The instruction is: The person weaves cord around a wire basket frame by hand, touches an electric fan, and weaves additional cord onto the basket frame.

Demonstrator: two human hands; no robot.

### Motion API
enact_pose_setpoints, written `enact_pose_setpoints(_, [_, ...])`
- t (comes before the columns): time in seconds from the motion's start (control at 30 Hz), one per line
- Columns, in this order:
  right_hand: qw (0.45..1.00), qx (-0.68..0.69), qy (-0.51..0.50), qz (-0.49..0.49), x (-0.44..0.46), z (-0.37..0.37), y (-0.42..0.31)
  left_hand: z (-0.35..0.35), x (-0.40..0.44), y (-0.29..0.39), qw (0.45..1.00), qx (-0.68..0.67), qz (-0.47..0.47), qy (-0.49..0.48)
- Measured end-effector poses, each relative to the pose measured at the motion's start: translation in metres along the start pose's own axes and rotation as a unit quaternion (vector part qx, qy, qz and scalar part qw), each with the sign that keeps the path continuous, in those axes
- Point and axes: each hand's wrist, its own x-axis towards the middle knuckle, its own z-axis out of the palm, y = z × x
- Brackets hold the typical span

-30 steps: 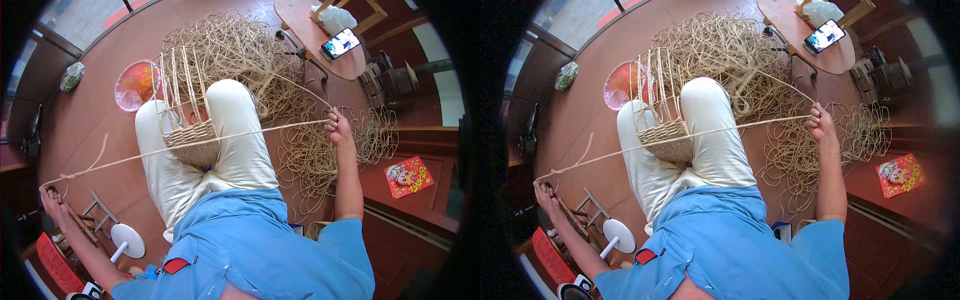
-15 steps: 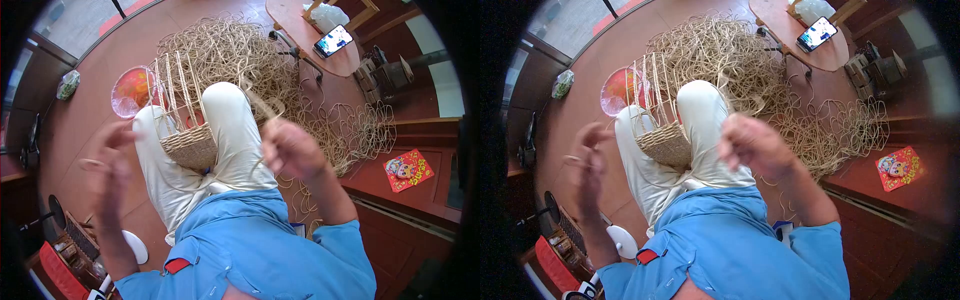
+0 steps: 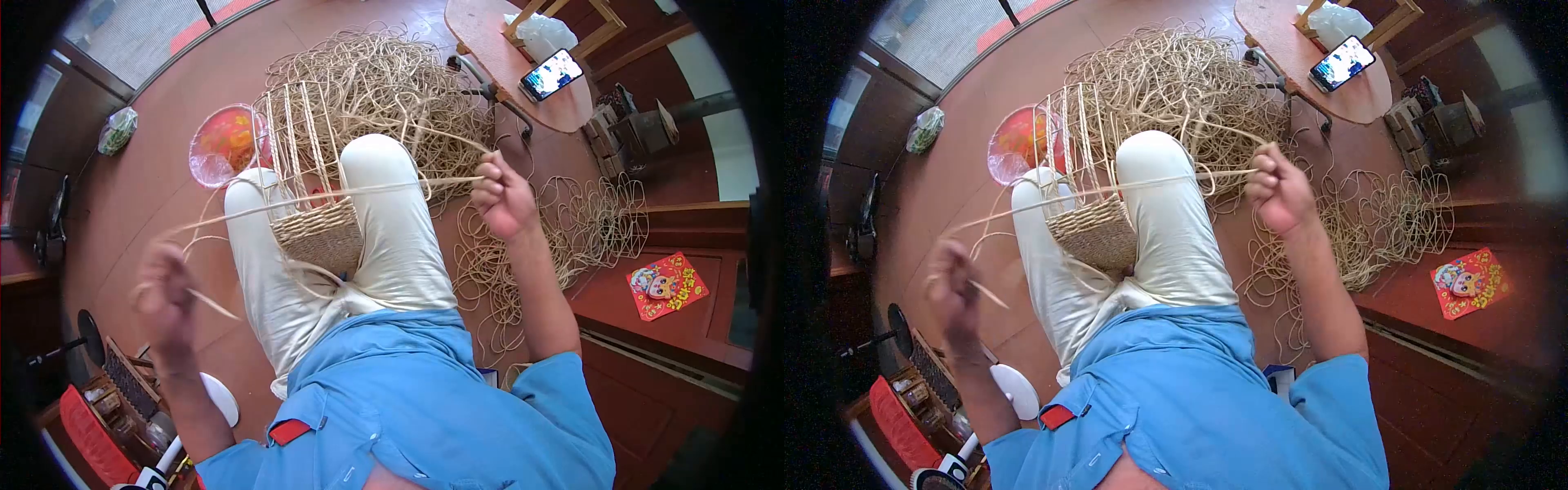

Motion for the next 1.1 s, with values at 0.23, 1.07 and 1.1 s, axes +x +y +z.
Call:
enact_pose_setpoints(0.23, [0.993, -0.017, 0.102, -0.05, 0.016, -0.103, -0.094, -0.212, 0.047, 0.013, 0.965, -0.152, 0.071, 0.203])
enact_pose_setpoints(1.07, [0.73, -0.251, 0.552, -0.315, -0.225, -0.308, -0.35, -0.062, 0.022, 0.093, 0.986, -0.117, 0.087, -0.085])
enact_pose_setpoints(1.1, [0.711, -0.346, 0.525, -0.315, -0.197, -0.262, -0.316, -0.028, 0.008, 0.099, 0.988, 0.008, 0.103, -0.111])
